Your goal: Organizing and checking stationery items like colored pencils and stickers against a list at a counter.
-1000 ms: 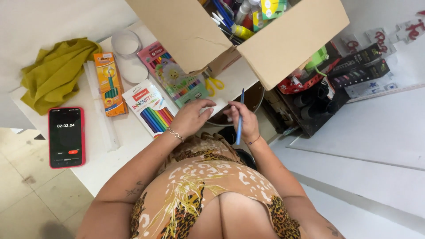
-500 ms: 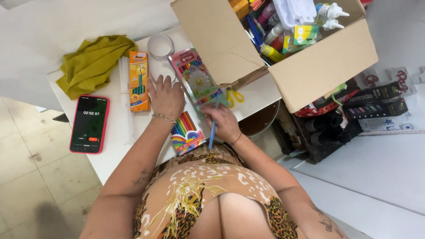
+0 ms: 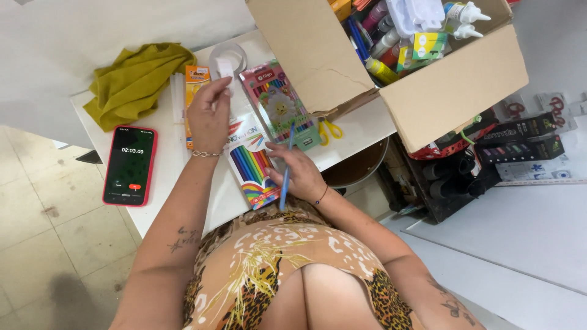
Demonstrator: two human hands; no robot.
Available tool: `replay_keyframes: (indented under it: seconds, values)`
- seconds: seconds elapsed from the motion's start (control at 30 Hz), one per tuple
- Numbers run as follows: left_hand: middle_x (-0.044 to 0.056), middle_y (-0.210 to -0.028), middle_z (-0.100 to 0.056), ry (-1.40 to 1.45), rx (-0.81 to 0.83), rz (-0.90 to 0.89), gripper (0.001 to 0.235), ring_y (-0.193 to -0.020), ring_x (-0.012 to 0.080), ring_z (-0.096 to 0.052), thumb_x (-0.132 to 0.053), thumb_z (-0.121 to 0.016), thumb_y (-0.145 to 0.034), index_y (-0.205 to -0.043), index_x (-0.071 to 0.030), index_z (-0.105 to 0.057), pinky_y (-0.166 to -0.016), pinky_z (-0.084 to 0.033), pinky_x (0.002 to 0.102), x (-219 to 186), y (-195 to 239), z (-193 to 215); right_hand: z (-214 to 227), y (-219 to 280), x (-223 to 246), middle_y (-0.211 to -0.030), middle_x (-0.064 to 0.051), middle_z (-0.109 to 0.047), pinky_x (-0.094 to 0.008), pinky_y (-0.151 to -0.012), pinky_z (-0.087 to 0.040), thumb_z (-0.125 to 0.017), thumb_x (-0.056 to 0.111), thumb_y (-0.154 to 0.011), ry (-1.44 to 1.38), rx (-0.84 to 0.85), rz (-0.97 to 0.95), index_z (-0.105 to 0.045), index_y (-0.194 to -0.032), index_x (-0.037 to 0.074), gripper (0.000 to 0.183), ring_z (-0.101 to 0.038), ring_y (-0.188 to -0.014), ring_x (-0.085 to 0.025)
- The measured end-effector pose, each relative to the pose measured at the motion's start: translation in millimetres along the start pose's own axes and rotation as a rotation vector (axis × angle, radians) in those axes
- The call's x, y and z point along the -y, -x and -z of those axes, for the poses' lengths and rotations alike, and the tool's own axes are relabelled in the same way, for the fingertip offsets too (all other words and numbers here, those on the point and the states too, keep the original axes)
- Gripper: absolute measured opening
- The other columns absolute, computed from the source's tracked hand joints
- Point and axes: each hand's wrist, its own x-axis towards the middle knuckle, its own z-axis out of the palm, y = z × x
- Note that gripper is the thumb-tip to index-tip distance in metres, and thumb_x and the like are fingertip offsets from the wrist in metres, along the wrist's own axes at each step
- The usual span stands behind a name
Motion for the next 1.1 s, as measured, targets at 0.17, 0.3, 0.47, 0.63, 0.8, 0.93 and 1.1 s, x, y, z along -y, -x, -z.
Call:
replay_keyframes:
  seconds: [0.17, 0.3, 0.47, 0.63, 0.8, 0.93, 1.1]
  values:
    - [0.008, -0.109, -0.067, 0.237, -0.106, 0.276, 0.024, -0.092, 0.013, -0.065, -0.009, -0.069, -0.097, -0.122, -0.008, -0.071, -0.083, -0.057, 0.026, 11, 50, 33, -10, 8, 5, -0.136, -0.019, -0.065, -0.048, -0.089, -0.059, -0.07, 0.025, -0.097, -0.006, 0.045, -0.175, -0.06, -0.128, 0.009, 0.037, -0.068, -0.111, -0.04]
    - [0.014, -0.112, -0.072, 0.195, -0.04, 0.528, 0.02, -0.108, 0.0242, -0.069, -0.011, -0.069, -0.097, -0.116, -0.008, -0.073, -0.093, -0.055, 0.035, -14, 103, 44, -17, 22, 1, -0.139, -0.024, -0.061, -0.046, -0.094, -0.059, -0.063, 0.028, -0.102, 0.104, 0.126, -0.261, -0.052, -0.142, 0.006, 0.047, -0.068, -0.115, -0.038]
    - [0.011, -0.12, -0.07, 0.319, 0.003, 0.458, 0.025, -0.121, 0.0186, -0.06, -0.011, -0.064, -0.1, -0.124, -0.008, -0.069, -0.108, -0.046, 0.038, 24, 146, 25, -20, 16, 26, -0.146, -0.032, -0.051, -0.055, -0.104, -0.052, -0.055, 0.031, -0.105, 0.059, 0.214, -0.387, -0.037, -0.152, 0.001, 0.059, -0.059, -0.124, -0.047]
    - [0.008, -0.125, -0.068, 0.367, -0.004, 0.402, 0.025, -0.126, 0.0183, -0.059, -0.008, -0.061, -0.101, -0.125, -0.009, -0.066, -0.11, -0.045, 0.038, 19, 146, 18, -26, 15, 37, -0.146, -0.035, -0.049, -0.058, -0.109, -0.047, -0.052, 0.03, -0.104, -0.002, 0.246, -0.537, -0.028, -0.159, 0.005, 0.064, -0.055, -0.128, -0.05]
    - [0.011, -0.127, -0.066, 0.353, 0.005, 0.387, 0.027, -0.127, 0.022, -0.059, -0.003, -0.057, -0.102, -0.127, -0.007, -0.063, -0.11, -0.045, 0.04, 12, 145, 19, -33, 19, 53, -0.142, -0.036, -0.053, -0.058, -0.107, -0.048, -0.057, 0.027, -0.101, -0.158, 0.181, -0.61, -0.029, -0.16, 0.008, 0.068, -0.054, -0.127, -0.052]
    - [0.008, -0.122, -0.061, 0.295, 0.024, 0.272, 0.026, -0.127, 0.0188, -0.056, -0.001, -0.058, -0.101, -0.125, -0.007, -0.066, -0.112, -0.043, 0.038, 33, 153, 19, -34, 15, 59, -0.141, -0.04, -0.05, -0.06, -0.106, -0.048, -0.051, 0.026, -0.104, -0.156, 0.189, -0.589, -0.024, -0.16, 0.003, 0.067, -0.055, -0.125, -0.055]
    - [0.01, -0.124, -0.051, 0.26, 0.042, 0.157, 0.034, -0.13, 0.0232, -0.051, -0.002, -0.055, -0.1, -0.133, -0.005, -0.061, -0.116, -0.037, 0.043, 31, 155, 14, -36, 16, 60, -0.141, -0.04, -0.05, -0.063, -0.104, -0.046, -0.051, 0.027, -0.105, -0.2, 0.113, -0.568, -0.028, -0.159, 0.005, 0.063, -0.052, -0.127, -0.058]
